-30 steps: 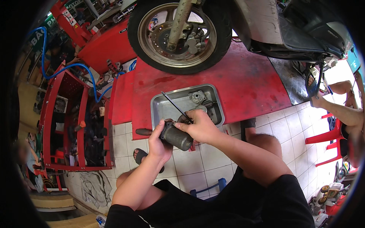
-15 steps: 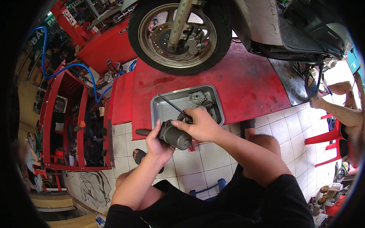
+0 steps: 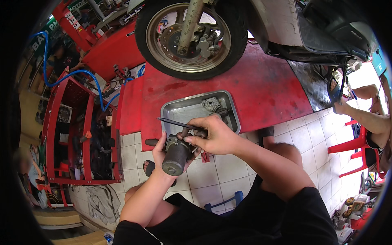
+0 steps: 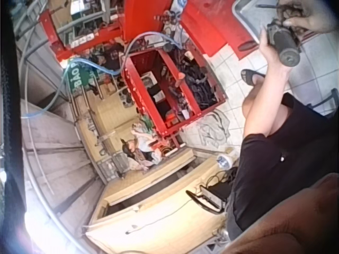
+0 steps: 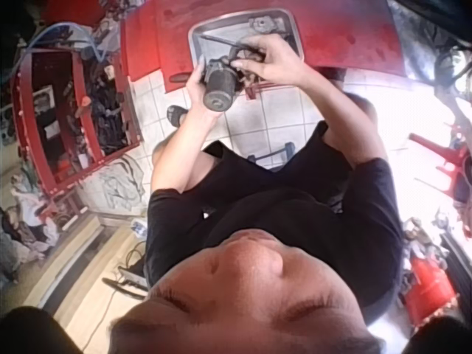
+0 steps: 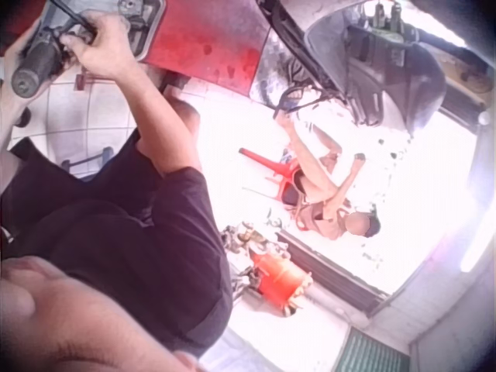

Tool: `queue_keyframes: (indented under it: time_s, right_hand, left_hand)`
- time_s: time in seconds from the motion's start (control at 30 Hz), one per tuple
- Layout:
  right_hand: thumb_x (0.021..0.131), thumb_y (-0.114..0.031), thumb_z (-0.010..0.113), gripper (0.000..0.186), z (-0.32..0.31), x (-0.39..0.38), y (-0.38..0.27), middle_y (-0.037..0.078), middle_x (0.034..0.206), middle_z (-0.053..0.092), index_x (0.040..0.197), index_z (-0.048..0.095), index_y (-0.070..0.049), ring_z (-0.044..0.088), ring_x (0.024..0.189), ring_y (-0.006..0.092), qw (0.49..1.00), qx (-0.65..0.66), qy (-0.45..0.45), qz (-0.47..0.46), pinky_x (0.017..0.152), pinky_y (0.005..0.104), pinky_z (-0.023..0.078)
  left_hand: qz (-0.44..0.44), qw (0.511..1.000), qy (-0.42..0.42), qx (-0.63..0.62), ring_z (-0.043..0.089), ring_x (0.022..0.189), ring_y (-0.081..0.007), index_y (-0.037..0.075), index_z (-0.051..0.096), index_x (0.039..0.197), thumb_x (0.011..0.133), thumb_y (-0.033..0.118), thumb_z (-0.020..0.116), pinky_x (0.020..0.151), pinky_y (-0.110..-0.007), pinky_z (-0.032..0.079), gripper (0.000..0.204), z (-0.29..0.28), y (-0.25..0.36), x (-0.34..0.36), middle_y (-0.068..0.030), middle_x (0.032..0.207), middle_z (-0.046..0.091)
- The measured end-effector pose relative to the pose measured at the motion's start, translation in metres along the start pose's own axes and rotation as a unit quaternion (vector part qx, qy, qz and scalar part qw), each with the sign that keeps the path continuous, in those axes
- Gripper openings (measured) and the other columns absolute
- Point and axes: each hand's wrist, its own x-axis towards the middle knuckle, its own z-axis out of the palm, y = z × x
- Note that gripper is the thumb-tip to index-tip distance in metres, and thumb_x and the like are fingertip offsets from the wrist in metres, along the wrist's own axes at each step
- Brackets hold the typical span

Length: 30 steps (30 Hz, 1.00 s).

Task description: The person disassembles and cleans small motorcycle engine components using a screwdriver and a brush. They remove parts from a cylindrical housing, place them in a metal tray, and scrub them before reassembling the housing.

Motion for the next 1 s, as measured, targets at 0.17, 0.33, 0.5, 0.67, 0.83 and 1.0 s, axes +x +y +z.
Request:
queue_keyframes:
  time_s: [0.17,0.33,0.5,0.67,0.83,1.0]
  right_hand:
    - [0.091,-0.006,0.071,0.017,0.000,-0.002,0.000,0.011,0.080,0.072,0.106,0.070,0.003,0.071,0.073,0.0131,1.000,0.010,0.012,0.005,0.065,0.0281,0.057]
    - [0.093,-0.007,0.072,0.019,-0.003,-0.001,-0.010,0.006,0.083,0.071,0.107,0.068,0.005,0.067,0.082,0.0070,0.996,0.022,-0.013,0.080,0.070,0.0256,0.055]
    - [0.089,-0.007,0.072,0.017,-0.007,-0.002,-0.005,0.007,0.069,0.065,0.103,0.071,0.002,0.059,0.060,0.0095,0.997,-0.070,0.012,0.025,0.058,0.0273,0.048]
    - [0.087,-0.009,0.073,0.018,-0.006,-0.003,0.002,0.003,0.064,0.057,0.102,0.072,0.001,0.046,0.057,0.0078,0.998,-0.044,0.047,0.010,0.054,0.0278,0.039]
    - [0.087,-0.010,0.074,0.018,-0.006,-0.002,0.001,0.003,0.063,0.055,0.101,0.072,0.000,0.043,0.057,0.0076,0.996,-0.071,0.050,0.016,0.052,0.0283,0.036]
    - [0.086,-0.012,0.075,0.020,-0.009,-0.004,-0.003,0.004,0.062,0.054,0.101,0.072,0.000,0.045,0.057,0.0092,0.994,-0.094,0.046,0.039,0.053,0.0289,0.038]
  left_hand:
    - [0.000,0.997,0.069,0.039,0.058,0.119,-0.0337,0.007,0.059,0.120,0.098,0.054,0.051,0.107,-0.058,0.045,0.052,0.023,-0.006,-0.003,-0.0192,0.124,0.060]
    - [0.003,0.999,0.041,0.006,0.058,0.118,-0.0338,0.005,0.058,0.124,0.100,0.054,0.048,0.107,-0.060,0.044,0.055,0.018,-0.006,-0.004,-0.0188,0.124,0.060]
    - [0.013,1.000,0.025,-0.009,0.059,0.117,-0.0351,0.002,0.058,0.125,0.098,0.055,0.049,0.108,-0.060,0.042,0.060,0.013,-0.005,-0.004,-0.0189,0.124,0.061]
    - [0.028,0.997,0.070,-0.008,0.059,0.118,-0.0340,-0.001,0.058,0.125,0.097,0.050,0.052,0.106,-0.051,0.044,0.058,0.008,-0.004,-0.002,-0.0179,0.124,0.063]
    - [0.045,0.996,0.078,0.002,0.062,0.115,-0.0273,-0.001,0.062,0.121,0.097,0.041,0.054,0.104,-0.044,0.045,0.049,0.009,-0.005,-0.004,-0.0136,0.119,0.068]
    - [0.058,0.996,0.068,0.025,0.064,0.110,-0.0256,0.002,0.064,0.116,0.097,0.034,0.059,0.100,-0.042,0.048,0.038,0.011,-0.004,-0.001,-0.0122,0.114,0.070]
